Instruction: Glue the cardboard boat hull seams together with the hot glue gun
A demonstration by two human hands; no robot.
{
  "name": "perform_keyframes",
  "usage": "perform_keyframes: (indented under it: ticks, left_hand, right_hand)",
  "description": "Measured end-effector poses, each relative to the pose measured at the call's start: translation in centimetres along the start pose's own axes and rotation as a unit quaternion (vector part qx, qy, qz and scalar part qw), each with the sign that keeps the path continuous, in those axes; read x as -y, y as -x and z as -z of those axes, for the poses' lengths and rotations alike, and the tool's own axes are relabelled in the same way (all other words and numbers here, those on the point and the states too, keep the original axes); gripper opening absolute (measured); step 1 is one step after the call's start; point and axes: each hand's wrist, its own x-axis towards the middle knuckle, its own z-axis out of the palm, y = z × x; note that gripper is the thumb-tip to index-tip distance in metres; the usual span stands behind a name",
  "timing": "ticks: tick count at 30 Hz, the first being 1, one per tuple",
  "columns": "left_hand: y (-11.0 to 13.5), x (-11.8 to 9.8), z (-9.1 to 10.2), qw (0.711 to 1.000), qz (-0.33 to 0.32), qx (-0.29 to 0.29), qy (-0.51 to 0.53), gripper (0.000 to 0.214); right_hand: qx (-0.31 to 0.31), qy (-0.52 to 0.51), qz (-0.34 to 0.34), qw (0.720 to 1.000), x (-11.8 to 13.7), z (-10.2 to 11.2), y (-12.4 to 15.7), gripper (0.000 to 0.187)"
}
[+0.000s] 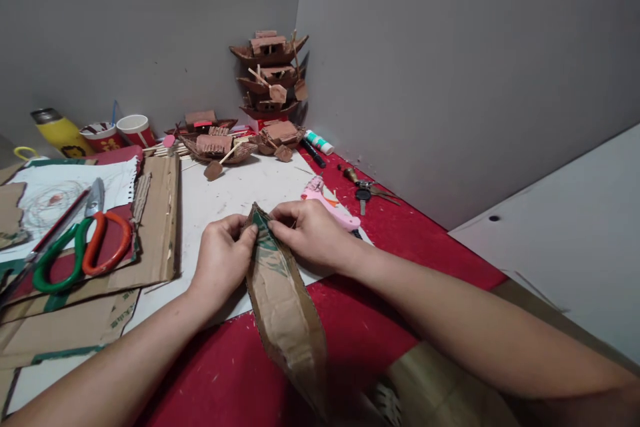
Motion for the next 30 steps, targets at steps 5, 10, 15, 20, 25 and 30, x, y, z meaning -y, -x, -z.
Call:
perform_keyframes:
  ticks: [5, 10, 15, 20, 25, 30]
  left_hand:
    - [0.1, -0.1, -0.1, 1.000, 0.001, -0.003, 0.001, 0.014]
    - [0.1, 0.0, 0.1, 1.000, -0.003, 0.000, 0.007, 0.014]
    - [0.2, 0.2, 0.1, 1.000, 0.002, 0.002, 0.018, 0.014]
    - [0.0, 0.3, 0.1, 1.000, 0.014, -0.009, 0.023, 0.014]
    - [-0.6, 0.4, 0.1, 0.996, 0.039, -0.015, 0.078, 0.018]
    - [-0.8, 0.4, 0.9, 0.991, 0.024, -0.049, 0.122, 0.040]
  right_hand:
    - [0.007, -0.055, 0.004, 0.998, -0.4, -0.4, 0.0, 0.017]
    - [0.011, -0.101, 0.005, 0.995, -0.7, -0.7, 0.0, 0.018]
    - [0.014, -0.115, 0.005, 0.993, -0.5, -0.9, 0.1, 0.018]
    - [0.012, -0.109, 0.002, 0.994, -0.3, -1.1, 0.0, 0.018]
    - [-0.009, -0.113, -0.025, 0.993, -0.4, -0.9, -0.8, 0.013]
    - [-0.027, -0.065, -0.015, 0.997, -0.8, -0.3, -1.2, 0.013]
